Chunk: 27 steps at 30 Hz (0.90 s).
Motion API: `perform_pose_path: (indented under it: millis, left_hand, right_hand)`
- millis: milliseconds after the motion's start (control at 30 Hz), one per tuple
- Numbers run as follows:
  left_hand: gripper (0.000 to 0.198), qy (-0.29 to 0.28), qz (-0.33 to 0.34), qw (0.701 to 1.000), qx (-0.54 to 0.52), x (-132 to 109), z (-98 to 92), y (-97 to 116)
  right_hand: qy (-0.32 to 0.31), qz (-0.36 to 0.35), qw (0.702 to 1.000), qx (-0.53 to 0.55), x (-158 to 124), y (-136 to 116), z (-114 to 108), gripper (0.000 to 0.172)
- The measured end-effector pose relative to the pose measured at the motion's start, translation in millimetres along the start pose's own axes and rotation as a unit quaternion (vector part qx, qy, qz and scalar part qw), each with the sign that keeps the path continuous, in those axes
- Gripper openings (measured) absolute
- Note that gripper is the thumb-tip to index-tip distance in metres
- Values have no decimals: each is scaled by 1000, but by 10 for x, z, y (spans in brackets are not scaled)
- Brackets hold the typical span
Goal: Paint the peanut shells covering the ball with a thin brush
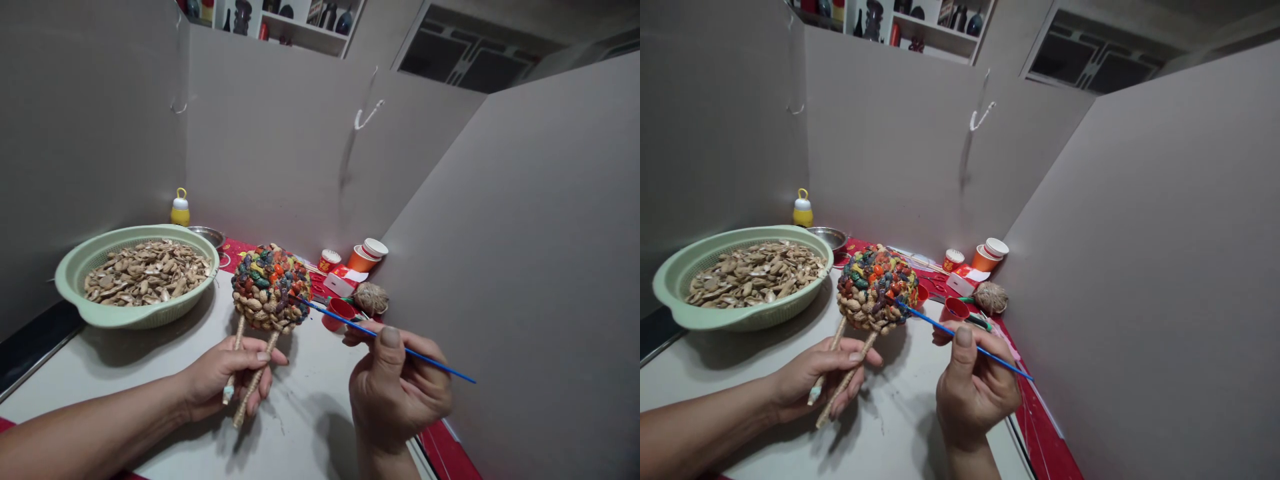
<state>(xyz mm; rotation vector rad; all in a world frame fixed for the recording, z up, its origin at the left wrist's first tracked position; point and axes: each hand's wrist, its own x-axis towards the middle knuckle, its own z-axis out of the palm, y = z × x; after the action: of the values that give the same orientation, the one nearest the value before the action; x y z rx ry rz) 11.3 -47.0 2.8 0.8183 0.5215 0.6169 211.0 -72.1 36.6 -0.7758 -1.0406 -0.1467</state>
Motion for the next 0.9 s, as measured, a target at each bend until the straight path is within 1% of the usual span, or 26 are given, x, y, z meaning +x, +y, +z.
perform_pose_path:
  millis: [67,167,267,333,400,467,633,900]
  left_hand:
    - [31,-1,2,1000,2,-3,-3,-2]
    - [29,1,1,1000,0,1,-3,3]
    - [29,8,1,1000,-4,13,-2,17]
    - [29,15,7,1000,-6,19,-8,24]
    - [29,19,14,1000,-7,23,-17,27]
    - [29,20,17,1000,-8,23,-25,25]
    - [27,15,14,1000,-5,16,-35,18]
    - [26,21,21,999,-26,19,-30,28]
  right_hand:
    - [-12,-45,999,-14,-23,16,-15,6]
    - [-49,-109,992,-30,-61,46,-49,12]
    - [-92,-149,984,-24,-83,65,-91,20]
    - [-119,-165,979,-25,-87,62,-114,22]
    - [-139,-175,974,-33,-89,49,-130,20]
    - [-145,-184,971,-40,-92,37,-138,18]
    - [-129,-202,969,-53,-98,38,-133,18]
    - [-166,-197,965,-52,-120,18,-143,17]
